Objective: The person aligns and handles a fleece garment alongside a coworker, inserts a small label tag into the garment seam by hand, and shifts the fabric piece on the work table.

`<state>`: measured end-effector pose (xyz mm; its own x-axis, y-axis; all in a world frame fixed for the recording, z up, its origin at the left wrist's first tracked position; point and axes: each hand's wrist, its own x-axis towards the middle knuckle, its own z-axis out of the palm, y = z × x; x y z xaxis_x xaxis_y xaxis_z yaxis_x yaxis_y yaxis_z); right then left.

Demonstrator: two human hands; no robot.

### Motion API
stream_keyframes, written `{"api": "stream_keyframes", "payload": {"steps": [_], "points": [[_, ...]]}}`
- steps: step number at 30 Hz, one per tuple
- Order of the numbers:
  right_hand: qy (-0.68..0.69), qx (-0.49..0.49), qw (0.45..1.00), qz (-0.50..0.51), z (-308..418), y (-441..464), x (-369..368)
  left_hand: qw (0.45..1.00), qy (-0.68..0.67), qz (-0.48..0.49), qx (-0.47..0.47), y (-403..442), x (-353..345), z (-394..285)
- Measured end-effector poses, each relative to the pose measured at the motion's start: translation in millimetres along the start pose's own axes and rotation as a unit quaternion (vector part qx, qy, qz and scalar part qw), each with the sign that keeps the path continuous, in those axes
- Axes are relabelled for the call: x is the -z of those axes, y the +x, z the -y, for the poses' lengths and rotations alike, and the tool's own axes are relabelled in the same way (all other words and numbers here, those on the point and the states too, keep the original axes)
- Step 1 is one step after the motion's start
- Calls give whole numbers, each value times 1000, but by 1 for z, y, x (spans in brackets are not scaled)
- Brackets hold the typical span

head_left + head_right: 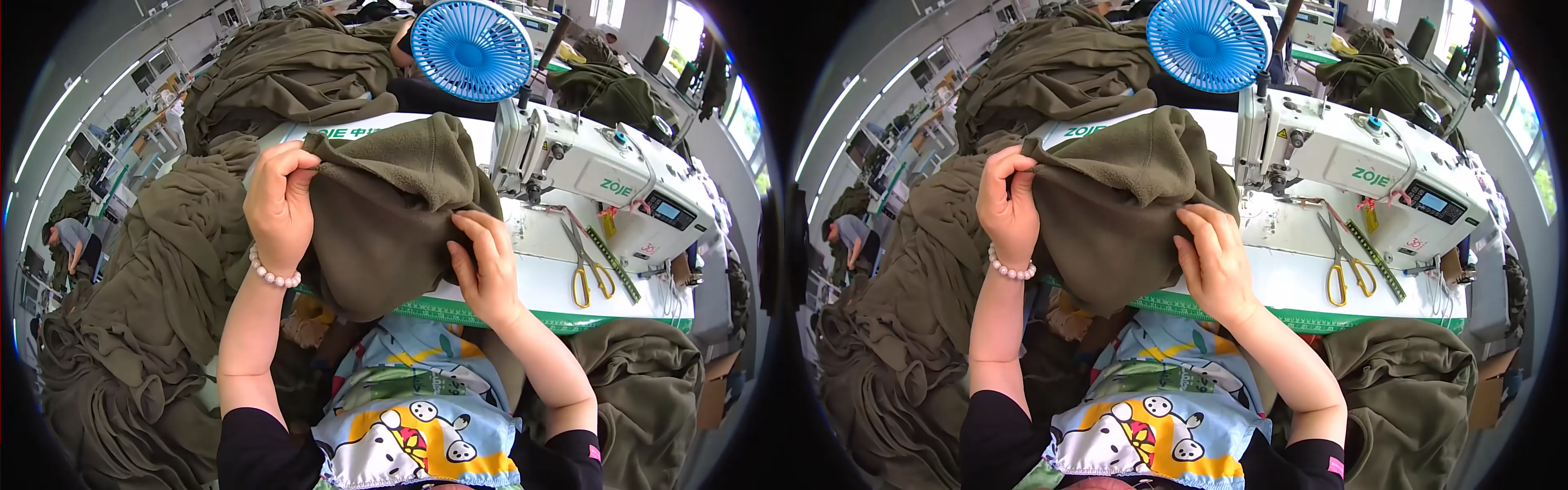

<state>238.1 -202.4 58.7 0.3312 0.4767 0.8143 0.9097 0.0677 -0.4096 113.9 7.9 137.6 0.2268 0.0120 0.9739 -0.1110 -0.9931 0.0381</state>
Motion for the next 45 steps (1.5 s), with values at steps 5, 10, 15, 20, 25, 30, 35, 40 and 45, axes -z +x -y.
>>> {"api": "stream_keyframes", "payload": {"steps": [5, 10, 15, 20, 25, 30, 35, 40, 45], "points": [[104, -64, 984, 131, 1, 7, 3, 1000, 1, 4, -20, 1, 2, -3], [158, -147, 955, 204, -10, 21, -9, 999, 5, -27, -26, 1, 6, -5], [154, -93, 974, 141, -12, 33, -21, 998, 7, -52, -42, 0, 9, -10], [99, 42, 938, 330, -8, 43, -26, 997, 11, -54, -53, 3, 13, -10], [127, -71, 854, 499, -10, 87, -1, 985, 130, -37, -106, 24, 16, 24], [72, 73, 992, 75, 10, 152, 39, 978, 176, -72, -84, 78, 28, 62], [-57, 311, 945, -78, 53, 136, 44, 979, 132, -147, -51, 84, 28, 70], [-76, 108, 940, 316, 22, 83, 24, 993, 106, -49, -9, 21, 35, 99], [-175, 89, 965, 176, 7, 44, 15, 993, 40, -77, 81, -19, 50, 104]]}}
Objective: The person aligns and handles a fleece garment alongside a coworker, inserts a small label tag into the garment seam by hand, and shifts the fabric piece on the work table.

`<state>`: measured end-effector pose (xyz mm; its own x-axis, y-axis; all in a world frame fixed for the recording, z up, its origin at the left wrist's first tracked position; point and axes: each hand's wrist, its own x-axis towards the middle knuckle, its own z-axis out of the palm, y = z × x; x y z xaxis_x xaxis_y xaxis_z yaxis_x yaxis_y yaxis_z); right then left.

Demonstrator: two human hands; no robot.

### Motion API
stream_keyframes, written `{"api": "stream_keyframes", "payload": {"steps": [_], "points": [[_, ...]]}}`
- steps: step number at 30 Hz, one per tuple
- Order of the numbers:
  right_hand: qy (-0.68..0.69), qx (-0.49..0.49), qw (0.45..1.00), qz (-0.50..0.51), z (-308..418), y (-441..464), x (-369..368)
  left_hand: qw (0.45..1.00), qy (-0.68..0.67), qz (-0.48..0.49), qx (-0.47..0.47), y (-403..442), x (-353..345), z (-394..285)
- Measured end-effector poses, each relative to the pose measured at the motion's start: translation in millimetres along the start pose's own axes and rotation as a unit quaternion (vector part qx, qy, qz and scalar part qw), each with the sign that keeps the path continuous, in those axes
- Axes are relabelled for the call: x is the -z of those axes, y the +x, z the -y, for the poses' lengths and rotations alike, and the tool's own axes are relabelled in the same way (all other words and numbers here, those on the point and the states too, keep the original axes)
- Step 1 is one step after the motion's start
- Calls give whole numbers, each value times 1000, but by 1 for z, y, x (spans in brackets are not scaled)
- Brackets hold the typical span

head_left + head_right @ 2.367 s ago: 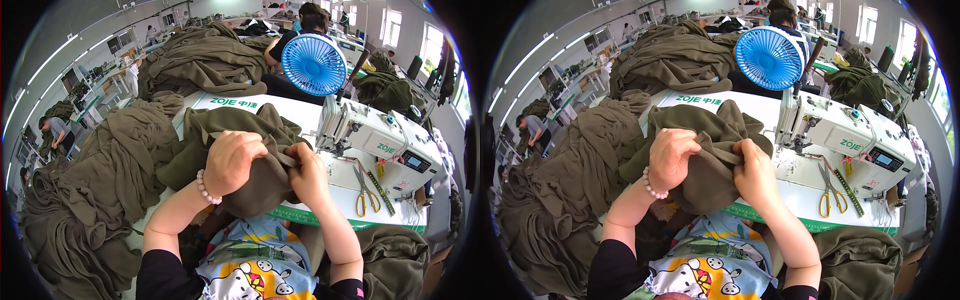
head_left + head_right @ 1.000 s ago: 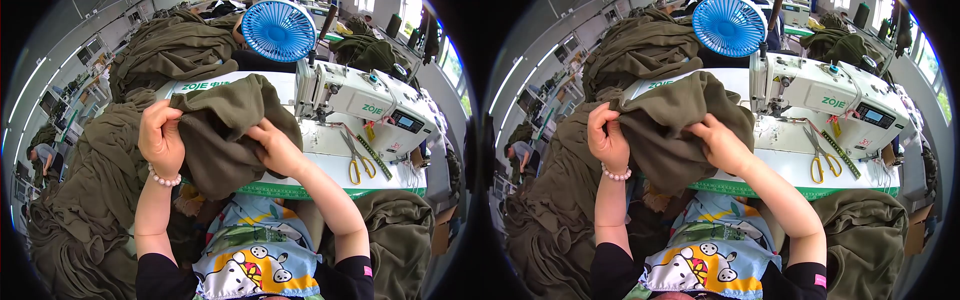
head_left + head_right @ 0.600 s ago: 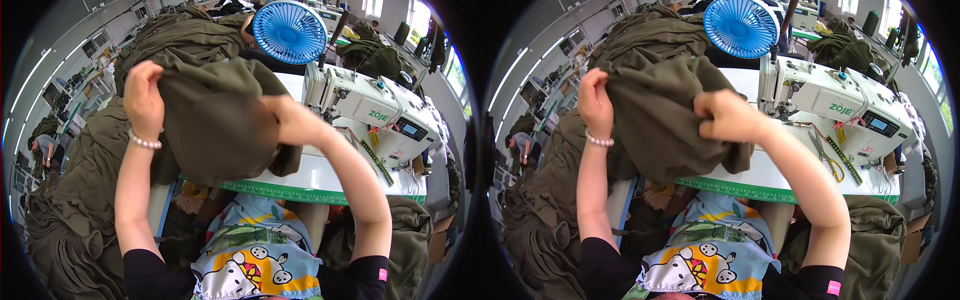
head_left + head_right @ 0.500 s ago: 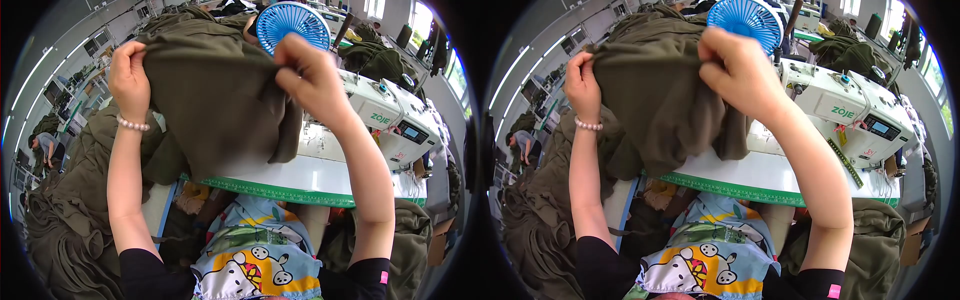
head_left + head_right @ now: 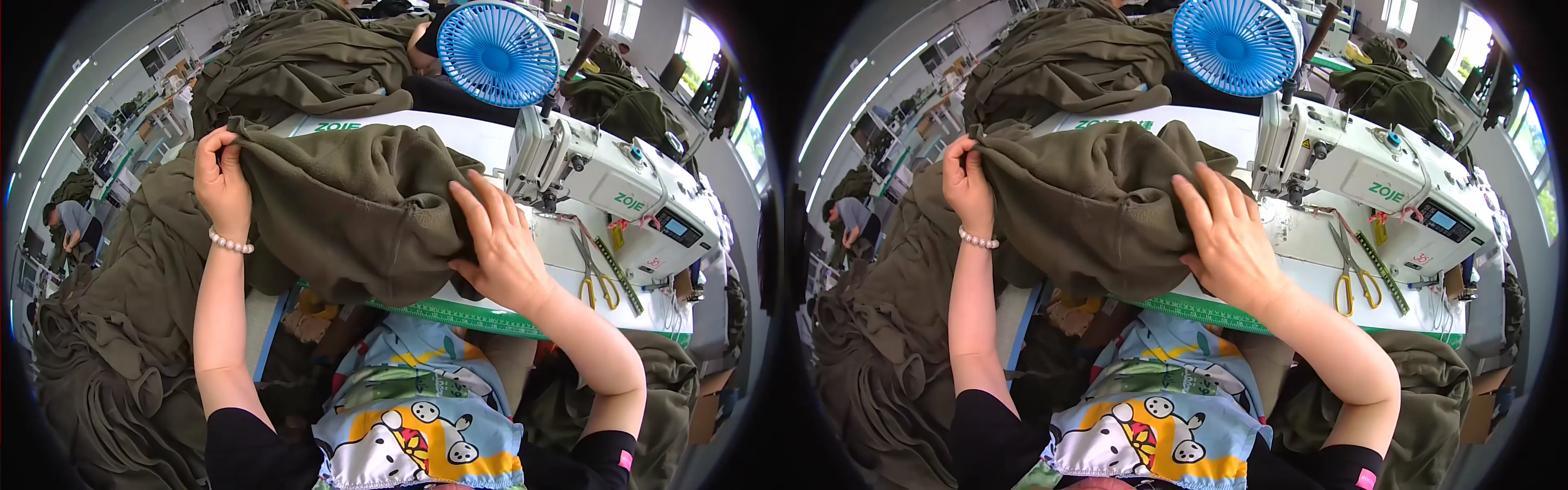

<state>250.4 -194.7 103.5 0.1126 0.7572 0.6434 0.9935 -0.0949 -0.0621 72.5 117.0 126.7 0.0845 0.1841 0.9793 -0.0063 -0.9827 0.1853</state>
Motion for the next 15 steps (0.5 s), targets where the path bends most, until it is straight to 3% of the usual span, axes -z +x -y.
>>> {"api": "stream_keyframes", "payload": {"steps": [3, 4, 6, 8, 10, 11, 13, 14, 15], "points": [[186, -157, 970, -5, -15, -16, -21, 999, -35, -3, 24, 2, 11, 6], [187, -157, 970, -7, -21, -13, -17, 998, -51, -13, 44, 7, 15, 9], [304, -228, 918, 114, -30, 9, 7, 992, -84, -34, 85, 16, 23, 16], [421, -220, 880, 0, -20, 32, 44, 984, -118, -74, 110, 28, 31, 29], [489, -99, 861, -98, -12, 51, 74, 957, -188, -150, 160, 43, 41, 44], [494, -92, 859, -96, -14, 62, 70, 959, -181, -153, 156, 44, 45, 56], [277, -77, 950, -123, -21, 91, 56, 981, 37, -150, 113, 30, 45, 84], [160, -70, 975, -138, -21, 98, 49, 986, 59, -117, 100, 18, 44, 93], [162, -66, 974, -143, -17, 99, 38, 989, 79, -85, 87, 10, 40, 93]]}}
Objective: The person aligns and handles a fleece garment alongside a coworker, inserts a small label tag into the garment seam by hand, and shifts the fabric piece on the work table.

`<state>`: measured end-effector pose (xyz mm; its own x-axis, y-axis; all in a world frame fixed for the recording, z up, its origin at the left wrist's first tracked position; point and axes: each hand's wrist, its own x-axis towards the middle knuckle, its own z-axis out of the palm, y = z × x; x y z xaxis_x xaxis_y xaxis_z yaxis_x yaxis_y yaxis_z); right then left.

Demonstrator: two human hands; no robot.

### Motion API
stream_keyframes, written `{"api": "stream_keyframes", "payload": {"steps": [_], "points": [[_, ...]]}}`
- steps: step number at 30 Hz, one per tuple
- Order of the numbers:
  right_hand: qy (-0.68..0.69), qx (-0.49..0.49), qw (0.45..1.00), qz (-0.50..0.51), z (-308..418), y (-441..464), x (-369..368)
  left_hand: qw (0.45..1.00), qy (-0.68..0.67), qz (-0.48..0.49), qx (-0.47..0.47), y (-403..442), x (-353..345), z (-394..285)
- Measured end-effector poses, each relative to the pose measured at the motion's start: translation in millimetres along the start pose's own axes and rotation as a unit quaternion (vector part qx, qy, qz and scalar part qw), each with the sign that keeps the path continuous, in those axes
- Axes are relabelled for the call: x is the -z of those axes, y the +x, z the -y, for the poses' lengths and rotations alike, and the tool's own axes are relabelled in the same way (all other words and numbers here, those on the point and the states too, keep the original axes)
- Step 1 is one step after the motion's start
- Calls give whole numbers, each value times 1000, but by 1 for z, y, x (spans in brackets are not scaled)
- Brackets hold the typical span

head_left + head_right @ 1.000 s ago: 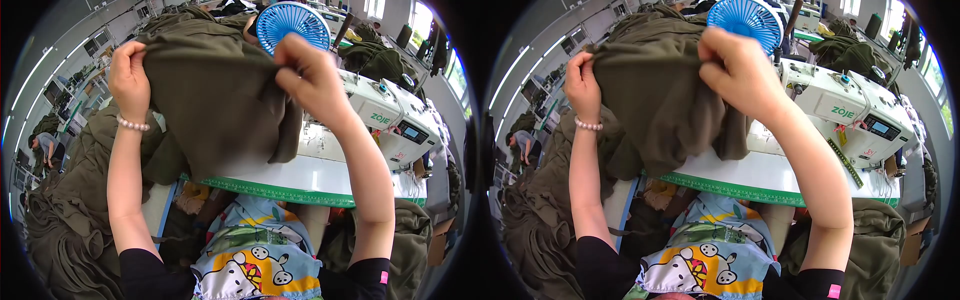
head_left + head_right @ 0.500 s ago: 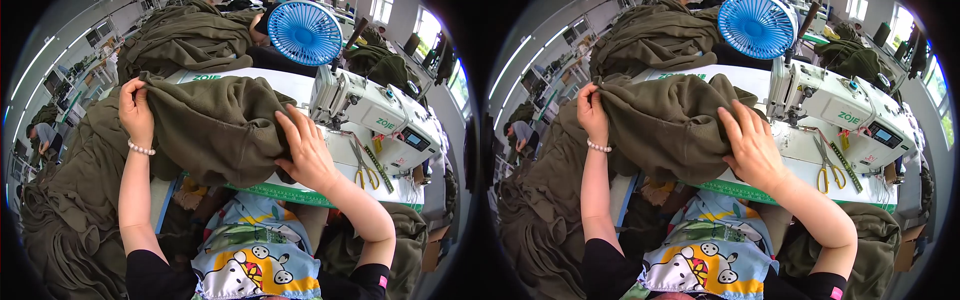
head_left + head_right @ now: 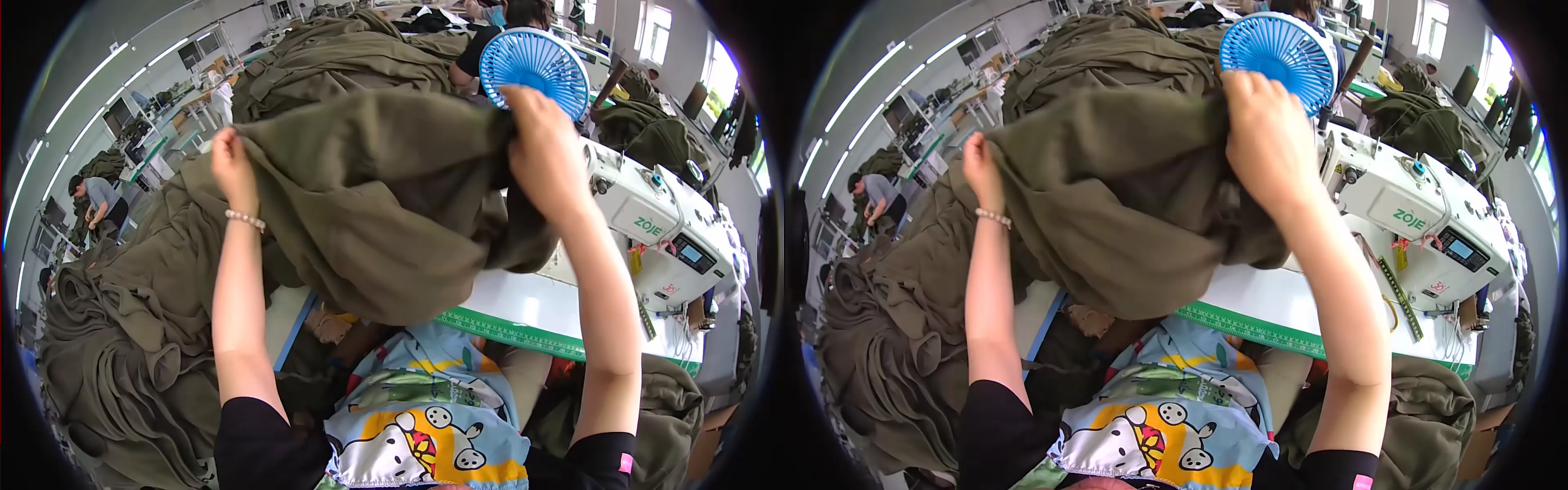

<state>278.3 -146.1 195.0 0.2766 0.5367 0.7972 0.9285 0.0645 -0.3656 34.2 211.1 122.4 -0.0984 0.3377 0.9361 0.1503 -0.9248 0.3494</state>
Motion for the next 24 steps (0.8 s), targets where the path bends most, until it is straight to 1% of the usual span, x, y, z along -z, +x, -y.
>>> {"api": "stream_keyframes", "payload": {"steps": [1, 2, 3, 4, 6, 7, 8, 10, 11, 13, 14, 15, 17, 18, 19, 20, 22, 24], "points": [[-72, 80, 994, -22, -1, -5, -14, 1000, 1, -4, -5, -6, 1, -8], [-145, 156, 976, -40, 0, -10, -22, 994, -29, 42, 96, -18, 5, -16], [-144, 159, 976, -37, 4, -13, -24, 974, -58, 87, 200, -28, 8, -20], [-96, 150, 983, 37, 9, -20, -27, 973, -55, 86, 206, -36, 12, -19], [4, 124, 976, 181, 14, -33, -32, 979, -6, 83, 188, -47, 22, -17], [6, 122, 976, 179, 11, -37, -38, 981, 15, 81, 173, -46, 24, -17], [44, 83, 981, 171, 2, -42, -49, 982, 14, 83, 170, -44, 24, -26], [116, 7, 980, 159, -9, -50, -64, 994, 21, 92, 57, -38, 23, -73], [114, 6, 981, 159, -7, -53, -65, 995, 24, 95, 2, -38, 22, -100], [171, -51, 962, 208, 9, -64, -65, 972, -17, 230, -40, -45, 23, -158], [200, -80, 948, 233, 15, -70, -63, 955, 12, 282, -89, -51, 26, -190], [198, -81, 947, 237, 20, -74, -60, 932, 41, 333, -138, -59, 27, -214], [284, -120, 894, 324, 29, -79, -50, 904, 47, 406, -122, -71, 28, -231], [324, -141, 862, 364, 31, -81, -48, 904, 46, 407, -120, -76, 32, -232], [324, -143, 861, 365, 28, -83, -48, 898, 42, 425, -106, -80, 35, -232], [282, -97, 899, 321, 22, -86, -49, 891, 38, 444, -92, -84, 39, -232], [193, -3, 954, 228, 12, -92, -49, 883, 31, 463, -74, -93, 48, -236], [184, 4, 955, 231, 14, -92, -47, 868, 35, 494, -40, -98, 61, -244]]}}
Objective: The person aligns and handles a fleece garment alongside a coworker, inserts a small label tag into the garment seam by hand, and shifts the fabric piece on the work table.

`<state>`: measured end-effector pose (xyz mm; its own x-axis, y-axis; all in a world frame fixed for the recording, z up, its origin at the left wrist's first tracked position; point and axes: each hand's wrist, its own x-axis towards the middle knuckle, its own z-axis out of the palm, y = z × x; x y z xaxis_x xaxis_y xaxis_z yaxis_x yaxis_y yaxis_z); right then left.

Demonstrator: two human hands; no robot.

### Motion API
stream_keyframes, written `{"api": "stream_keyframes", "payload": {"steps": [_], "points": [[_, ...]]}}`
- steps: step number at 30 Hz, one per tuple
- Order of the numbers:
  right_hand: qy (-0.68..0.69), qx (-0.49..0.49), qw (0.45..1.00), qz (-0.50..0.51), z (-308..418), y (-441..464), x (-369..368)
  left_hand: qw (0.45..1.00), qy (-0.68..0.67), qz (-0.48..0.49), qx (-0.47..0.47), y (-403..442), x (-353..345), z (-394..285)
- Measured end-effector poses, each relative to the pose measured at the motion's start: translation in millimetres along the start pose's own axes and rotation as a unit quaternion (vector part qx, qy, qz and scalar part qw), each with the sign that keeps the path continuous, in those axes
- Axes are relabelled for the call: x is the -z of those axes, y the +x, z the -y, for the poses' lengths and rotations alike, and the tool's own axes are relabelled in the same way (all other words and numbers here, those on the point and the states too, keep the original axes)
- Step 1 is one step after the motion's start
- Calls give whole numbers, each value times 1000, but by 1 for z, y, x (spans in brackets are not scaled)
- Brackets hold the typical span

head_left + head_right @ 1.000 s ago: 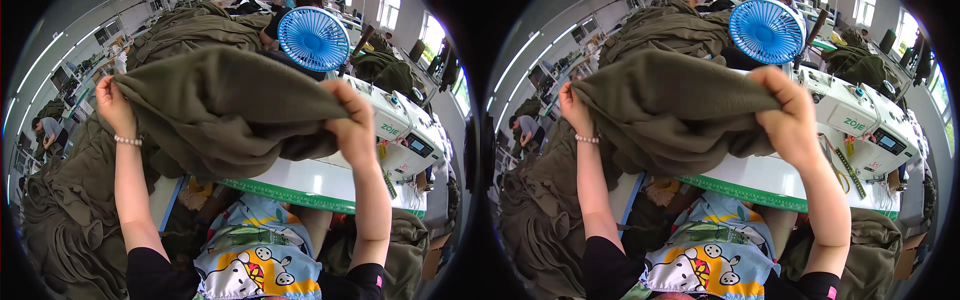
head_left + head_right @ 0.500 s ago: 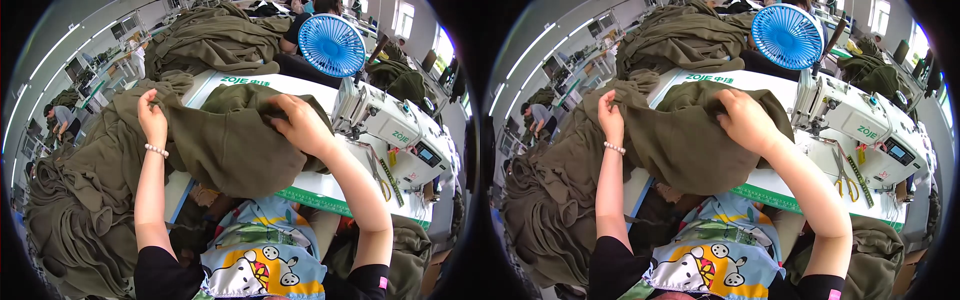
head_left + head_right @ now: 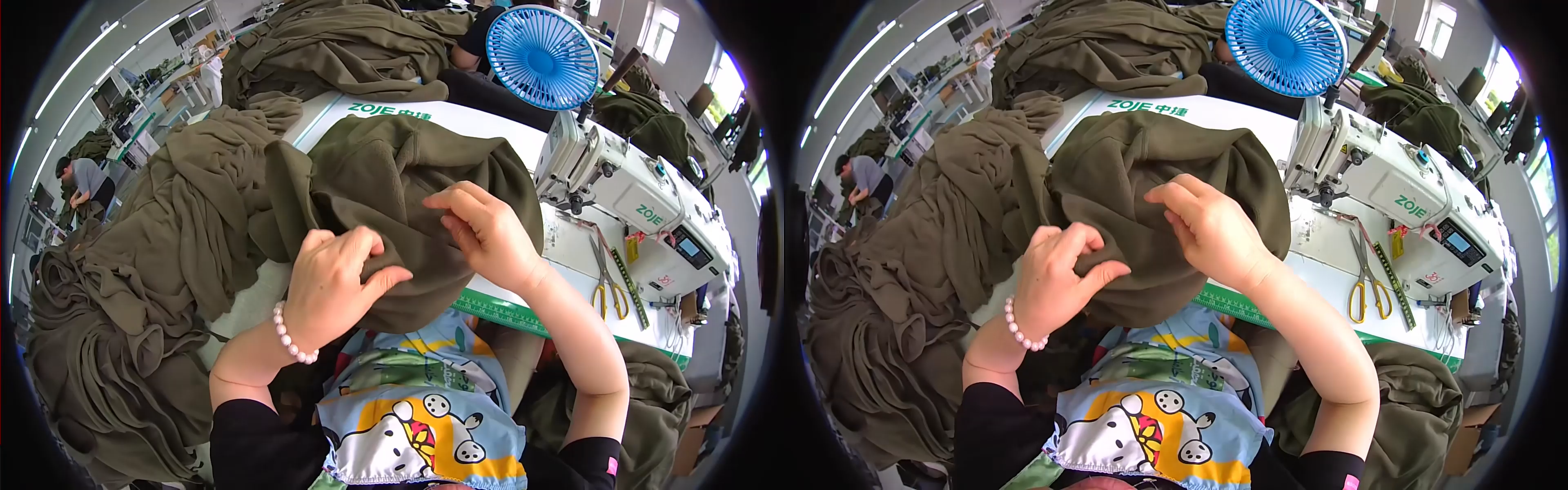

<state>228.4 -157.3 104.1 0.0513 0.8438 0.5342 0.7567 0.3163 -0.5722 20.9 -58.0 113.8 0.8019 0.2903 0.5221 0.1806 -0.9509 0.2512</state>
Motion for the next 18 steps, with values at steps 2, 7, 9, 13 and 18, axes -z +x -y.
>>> {"api": "stream_keyframes", "payload": {"steps": [2, 7, 9, 13, 18], "points": [[-18, 18, 1000, 3, 5, 3, 1, 1000, -3, 17, 20, -12, 0, -5], [-102, 208, 972, 34, 21, 29, -17, 997, -30, -51, -54, -33, -16, -9], [-95, 232, 964, 87, 25, 37, -28, 994, -48, -73, -70, -37, -21, -9], [-164, 276, 937, 137, 28, 46, -28, 989, -67, -81, -102, -38, -18, -8], [-298, 270, 908, 116, 35, 53, 33, 989, -40, -136, -32, -26, -22, 8]]}}
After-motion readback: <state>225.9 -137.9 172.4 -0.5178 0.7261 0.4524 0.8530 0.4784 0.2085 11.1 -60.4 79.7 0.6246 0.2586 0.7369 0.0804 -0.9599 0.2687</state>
